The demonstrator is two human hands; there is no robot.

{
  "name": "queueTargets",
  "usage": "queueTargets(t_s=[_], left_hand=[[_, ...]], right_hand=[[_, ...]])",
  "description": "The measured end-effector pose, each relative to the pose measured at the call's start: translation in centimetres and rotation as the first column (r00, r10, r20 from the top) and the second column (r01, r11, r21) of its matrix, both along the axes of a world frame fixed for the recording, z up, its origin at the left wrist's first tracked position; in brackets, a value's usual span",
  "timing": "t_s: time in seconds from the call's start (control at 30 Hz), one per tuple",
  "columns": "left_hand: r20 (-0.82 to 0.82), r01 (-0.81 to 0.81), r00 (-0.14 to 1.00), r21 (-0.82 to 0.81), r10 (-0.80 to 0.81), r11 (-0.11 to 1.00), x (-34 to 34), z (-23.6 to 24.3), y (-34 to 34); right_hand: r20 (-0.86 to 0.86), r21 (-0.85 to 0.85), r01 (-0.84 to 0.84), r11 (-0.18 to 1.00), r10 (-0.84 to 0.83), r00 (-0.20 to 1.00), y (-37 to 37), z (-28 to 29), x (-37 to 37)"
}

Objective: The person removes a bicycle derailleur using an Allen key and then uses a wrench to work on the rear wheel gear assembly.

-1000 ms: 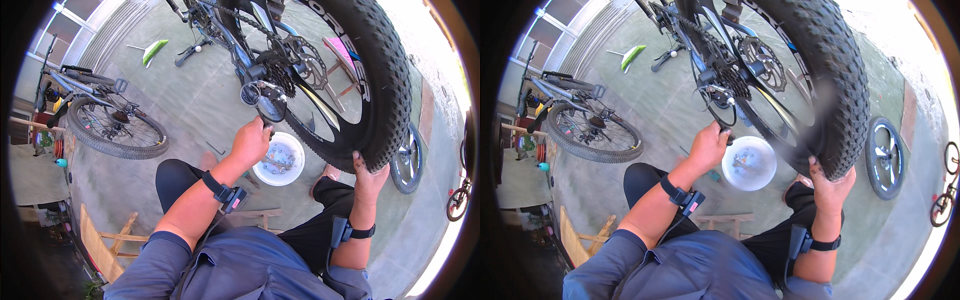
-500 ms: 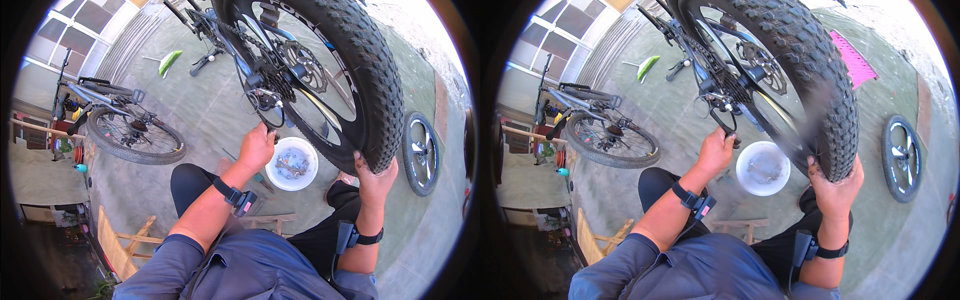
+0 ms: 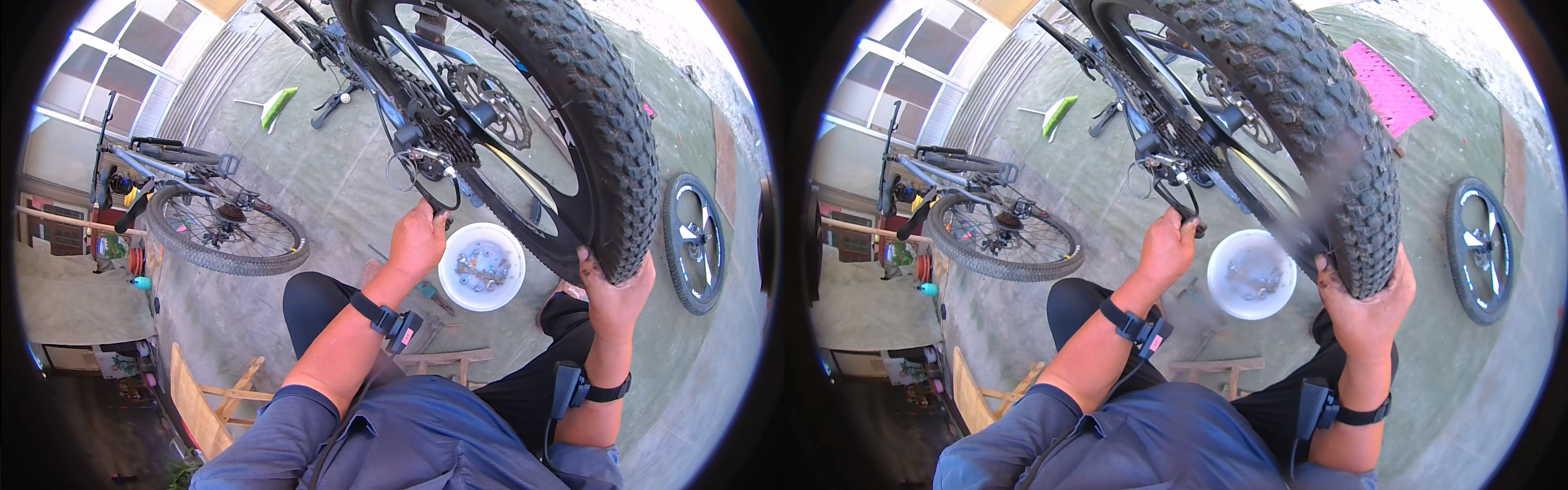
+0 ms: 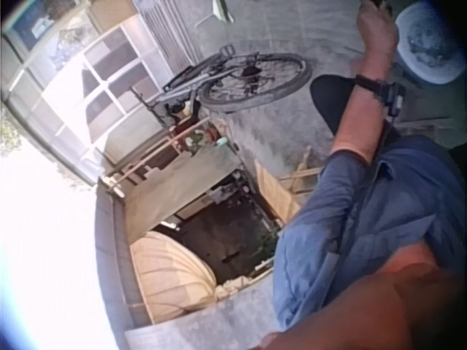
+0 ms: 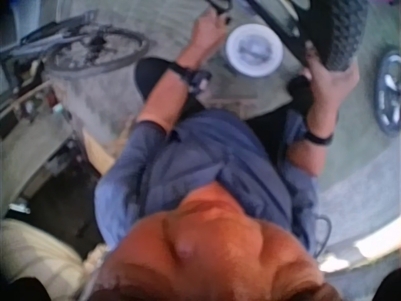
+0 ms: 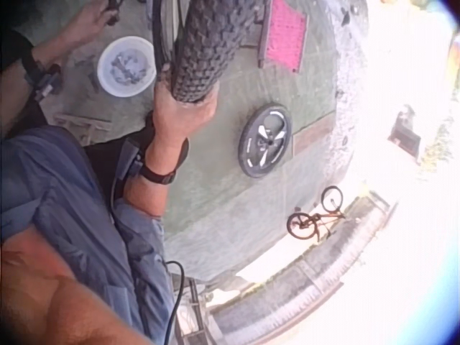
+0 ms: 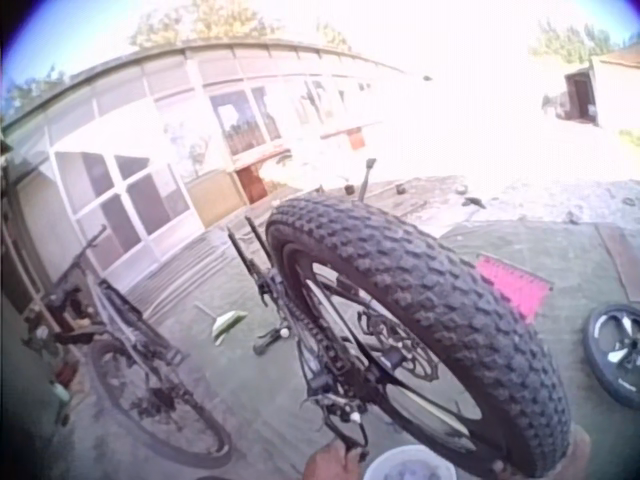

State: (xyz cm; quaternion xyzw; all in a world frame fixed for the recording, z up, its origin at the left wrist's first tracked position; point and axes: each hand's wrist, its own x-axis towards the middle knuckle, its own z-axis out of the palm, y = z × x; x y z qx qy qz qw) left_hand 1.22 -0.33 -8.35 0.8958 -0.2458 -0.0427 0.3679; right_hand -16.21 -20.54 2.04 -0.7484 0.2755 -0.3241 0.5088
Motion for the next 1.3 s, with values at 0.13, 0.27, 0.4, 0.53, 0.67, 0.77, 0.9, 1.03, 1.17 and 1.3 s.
queueTargets(t_s=[0.13, 0.27, 0.4, 0.53, 0.67, 0.77, 0.9, 1.03, 1.17, 1.3], left_hand=[[0.007, -0.008, 1.0, -0.006, 0.008, 1.0, 0.1, -0.2, 0.0], [0.032, -0.018, 0.999, 0.021, 0.017, 1.0, 0.3, -0.4, 0.1], [0.055, -0.016, 0.998, 0.041, 0.014, 0.999, 0.5, -0.5, 0.1], [0.011, -0.004, 1.0, -0.028, 0.004, 1.0, 0.4, -0.2, -0.1], [0.003, -0.004, 1.0, -0.064, 0.004, 0.998, 0.4, -0.7, 0.0], [0.003, -0.015, 1.0, -0.07, 0.015, 0.997, 0.4, -1.0, 0.0], [0.015, -0.014, 1.0, -0.065, 0.015, 0.998, 0.5, -1.2, 0.2], [0.035, 0.005, 0.999, -0.014, -0.005, 1.0, 0.6, -0.7, 0.2], [-0.015, 0.001, 1.0, -0.011, -0.001, 1.0, 0.6, -0.2, 0.4], [-0.091, -0.021, 0.996, -0.022, 0.019, 1.0, 0.6, -0.3, 0.5]], right_hand=[[0.004, -0.044, 0.002, 0.999, -0.002, 1.0, 0.0, 0.1, 0.0], [-0.013, -0.076, 0.007, 0.997, -0.008, 1.0, 0.0, 0.3, 0.1], [-0.011, -0.062, 0.013, 0.998, -0.013, 1.0, 0.0, 0.6, 0.2], [-0.01, -0.067, 0.01, 0.998, -0.011, 1.0, -0.1, 0.4, 0.2], [0.0, -0.041, 0.008, 0.999, -0.008, 1.0, 0.0, 0.4, 0.3], [-0.004, 0.013, 0.012, 1.0, -0.012, 1.0, 0.2, 0.7, 0.3], [-0.012, -0.032, 0.004, 0.999, -0.004, 1.0, 0.2, 0.8, 0.2], [-0.008, -0.015, -0.004, 1.0, 0.004, 1.0, 0.0, 0.5, 0.1], [-0.003, -0.006, -0.005, 1.0, 0.005, 1.0, 0.2, 0.5, 0.0], [0.059, 0.005, -0.014, 1.0, 0.014, 0.998, 0.2, -0.3, 0.0]])
